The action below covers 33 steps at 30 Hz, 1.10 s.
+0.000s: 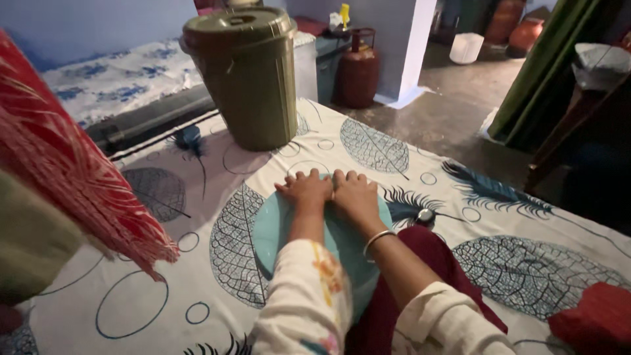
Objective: The person picks up a plastic bottle and a bucket, then uses a red cloth to wipe the interior and exterior of the bucket and its lid.
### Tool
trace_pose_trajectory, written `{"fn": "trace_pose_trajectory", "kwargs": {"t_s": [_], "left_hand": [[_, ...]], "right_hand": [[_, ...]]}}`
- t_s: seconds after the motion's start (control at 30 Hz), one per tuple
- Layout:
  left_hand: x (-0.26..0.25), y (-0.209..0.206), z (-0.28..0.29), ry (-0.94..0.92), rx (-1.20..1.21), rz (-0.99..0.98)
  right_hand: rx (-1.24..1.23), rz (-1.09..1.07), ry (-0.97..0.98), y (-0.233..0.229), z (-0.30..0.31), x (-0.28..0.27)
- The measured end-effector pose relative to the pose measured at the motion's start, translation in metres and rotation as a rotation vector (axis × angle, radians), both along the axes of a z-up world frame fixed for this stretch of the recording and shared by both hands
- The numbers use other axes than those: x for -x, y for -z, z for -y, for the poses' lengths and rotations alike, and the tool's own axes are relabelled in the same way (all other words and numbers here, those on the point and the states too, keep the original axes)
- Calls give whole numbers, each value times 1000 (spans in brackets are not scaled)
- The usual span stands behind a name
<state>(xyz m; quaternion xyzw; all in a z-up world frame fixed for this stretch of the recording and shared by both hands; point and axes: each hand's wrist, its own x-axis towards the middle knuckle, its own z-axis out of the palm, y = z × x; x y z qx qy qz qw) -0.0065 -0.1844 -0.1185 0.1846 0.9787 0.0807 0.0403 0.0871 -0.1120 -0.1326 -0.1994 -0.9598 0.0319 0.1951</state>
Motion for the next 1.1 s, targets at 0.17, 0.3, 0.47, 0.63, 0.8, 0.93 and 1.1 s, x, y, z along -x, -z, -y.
{"fn": "trace_pose_trajectory", "kwargs": {"t_s": [0.17, 0.3, 0.47, 0.63, 0.8, 0.93, 1.1], "left_hand": [[14, 3, 10, 93, -168, -59], [11, 3, 7, 109, -158, -121], [-7, -7, 6, 56, -158, -156], [-8, -17, 0, -332, -122, -155], [-5, -10, -6, -345, -123, -88], [-6, -7, -16, -291, -97, -184], [-11, -24, -57, -214, -69, -230]], "right_hand": [[109, 48, 28, -26, 1, -14], [287, 69, 106, -33, -7, -18], [240, 39, 179, -32, -12, -15], [313, 146, 345, -42, -10, -17], [343, 153, 379, -41, -10, -21], [409, 124, 385, -41, -17, -28], [544, 118, 443, -39, -53, -45]]}}
